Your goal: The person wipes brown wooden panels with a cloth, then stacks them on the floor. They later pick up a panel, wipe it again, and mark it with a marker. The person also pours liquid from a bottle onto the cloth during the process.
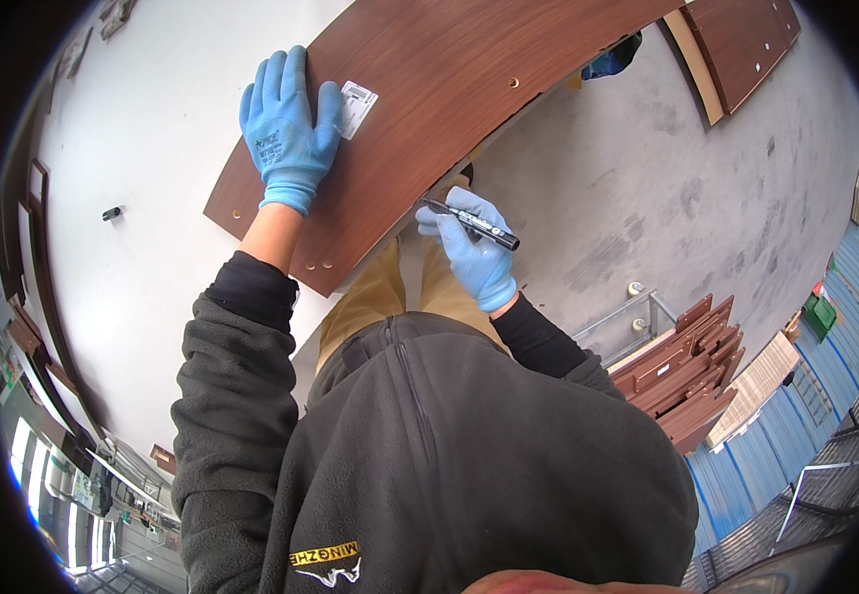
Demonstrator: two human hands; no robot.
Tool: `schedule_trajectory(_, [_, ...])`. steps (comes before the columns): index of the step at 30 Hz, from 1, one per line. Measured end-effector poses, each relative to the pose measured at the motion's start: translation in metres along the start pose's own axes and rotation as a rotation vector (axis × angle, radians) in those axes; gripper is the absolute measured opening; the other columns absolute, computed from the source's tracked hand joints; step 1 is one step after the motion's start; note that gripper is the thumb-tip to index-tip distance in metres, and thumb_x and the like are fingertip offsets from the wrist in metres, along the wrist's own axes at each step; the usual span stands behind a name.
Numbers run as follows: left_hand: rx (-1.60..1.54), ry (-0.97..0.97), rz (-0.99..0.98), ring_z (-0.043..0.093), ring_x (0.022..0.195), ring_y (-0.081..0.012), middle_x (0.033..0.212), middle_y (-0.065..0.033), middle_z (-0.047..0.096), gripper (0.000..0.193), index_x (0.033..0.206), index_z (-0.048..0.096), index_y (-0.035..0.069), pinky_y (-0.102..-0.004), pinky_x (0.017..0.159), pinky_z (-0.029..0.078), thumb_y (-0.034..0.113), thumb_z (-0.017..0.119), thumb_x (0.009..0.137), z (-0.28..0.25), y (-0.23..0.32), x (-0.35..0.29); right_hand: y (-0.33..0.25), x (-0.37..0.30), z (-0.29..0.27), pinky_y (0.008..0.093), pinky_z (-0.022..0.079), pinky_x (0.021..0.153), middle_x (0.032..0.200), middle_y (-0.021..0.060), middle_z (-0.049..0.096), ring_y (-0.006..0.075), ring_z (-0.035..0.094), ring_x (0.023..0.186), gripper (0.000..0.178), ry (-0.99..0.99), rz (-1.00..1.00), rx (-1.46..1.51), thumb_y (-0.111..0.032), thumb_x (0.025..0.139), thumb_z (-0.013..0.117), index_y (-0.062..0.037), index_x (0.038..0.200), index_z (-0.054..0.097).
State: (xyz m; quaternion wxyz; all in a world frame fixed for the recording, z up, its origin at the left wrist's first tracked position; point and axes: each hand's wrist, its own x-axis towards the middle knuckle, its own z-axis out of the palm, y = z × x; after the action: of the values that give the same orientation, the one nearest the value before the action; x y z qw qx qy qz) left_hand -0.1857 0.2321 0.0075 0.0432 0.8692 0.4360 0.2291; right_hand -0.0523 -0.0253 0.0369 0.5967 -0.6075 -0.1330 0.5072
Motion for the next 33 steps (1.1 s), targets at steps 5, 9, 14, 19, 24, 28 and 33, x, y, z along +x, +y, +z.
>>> schedule_trajectory(5, [0.008, -0.003, 0.004, 0.062, 0.134, -0.0404, 0.144, -0.0229, 0.066, 0.059, 0.148, 0.062, 0.003, -0.0499, 0.115, 0.045, 0.037, 0.067, 0.101, -0.001, 0.000, 0.000, 0.003, 0.003, -0.001, 0.0330, 0.066, 0.090, 0.108, 0.0183, 0.080, 0.0193, 0.080, 0.096, 0.022, -0.008, -0.110, 0.009, 0.000, 0.106, 0.064, 0.0078, 0.126, 0.062])
schedule_trajectory(9, [0.012, 0.007, 0.008, 0.062, 0.134, -0.0403, 0.144, -0.0231, 0.066, 0.059, 0.148, 0.062, 0.003, -0.0498, 0.114, 0.045, 0.037, 0.067, 0.101, -0.001, 0.001, 0.001, 0.010, -0.001, -0.002, 0.0337, 0.066, 0.091, 0.111, 0.0192, 0.080, 0.0199, 0.080, 0.100, 0.022, -0.021, -0.034, 0.004, 0.000, 0.106, 0.063, 0.0072, 0.126, 0.062])
schedule_trajectory(14, [0.008, 0.003, 0.006, 0.063, 0.131, -0.0401, 0.142, -0.0229, 0.067, 0.058, 0.146, 0.062, 0.002, -0.0497, 0.113, 0.046, 0.037, 0.067, 0.100, -0.001, 0.001, 0.001, 0.012, -0.008, 0.001, 0.0416, 0.066, 0.094, 0.112, 0.0245, 0.079, 0.0288, 0.080, 0.102, 0.028, -0.025, -0.034, -0.011, -0.005, 0.107, 0.063, 0.0068, 0.132, 0.057])
schedule_trajectory(19, [0.014, 0.009, 0.007, 0.063, 0.130, -0.0400, 0.141, -0.0227, 0.067, 0.057, 0.146, 0.062, 0.002, -0.0495, 0.113, 0.046, 0.036, 0.067, 0.100, -0.001, 0.001, 0.001, 0.001, 0.003, -0.002, 0.0334, 0.066, 0.091, 0.107, 0.0163, 0.078, 0.0194, 0.079, 0.098, 0.015, 0.018, -0.090, 0.016, 0.001, 0.105, 0.063, 0.0088, 0.118, 0.064])
schedule_trajectory(24, [0.009, 0.007, 0.008, 0.063, 0.130, -0.0397, 0.142, -0.0223, 0.067, 0.057, 0.146, 0.062, 0.002, -0.0495, 0.113, 0.046, 0.037, 0.067, 0.101, -0.002, 0.002, 0.001, 0.000, 0.003, 0.000, 0.0347, 0.066, 0.092, 0.106, 0.0155, 0.079, 0.0195, 0.079, 0.098, 0.015, -0.018, -0.054, 0.012, 0.000, 0.106, 0.063, 0.0082, 0.119, 0.065])
schedule_trajectory(28, [0.008, 0.005, 0.003, 0.064, 0.129, -0.0392, 0.141, -0.0218, 0.067, 0.057, 0.145, 0.063, 0.002, -0.0491, 0.112, 0.047, 0.038, 0.067, 0.101, -0.002, 0.001, 0.001, 0.005, -0.003, 0.004, 0.0367, 0.066, 0.093, 0.105, 0.0158, 0.079, 0.0211, 0.079, 0.099, 0.022, 0.004, -0.060, 0.009, -0.001, 0.106, 0.064, 0.0072, 0.127, 0.062])
schedule_trajectory(33, [0.007, 0.007, 0.010, 0.065, 0.127, -0.0390, 0.140, -0.0214, 0.068, 0.057, 0.144, 0.063, 0.002, -0.0486, 0.110, 0.048, 0.038, 0.067, 0.100, -0.002, 0.000, 0.001, 0.009, 0.002, 0.000, 0.0366, 0.066, 0.092, 0.104, 0.0156, 0.079, 0.0212, 0.080, 0.099, 0.023, 0.031, -0.065, 0.069, 0.000, 0.105, 0.063, 0.0071, 0.127, 0.061])
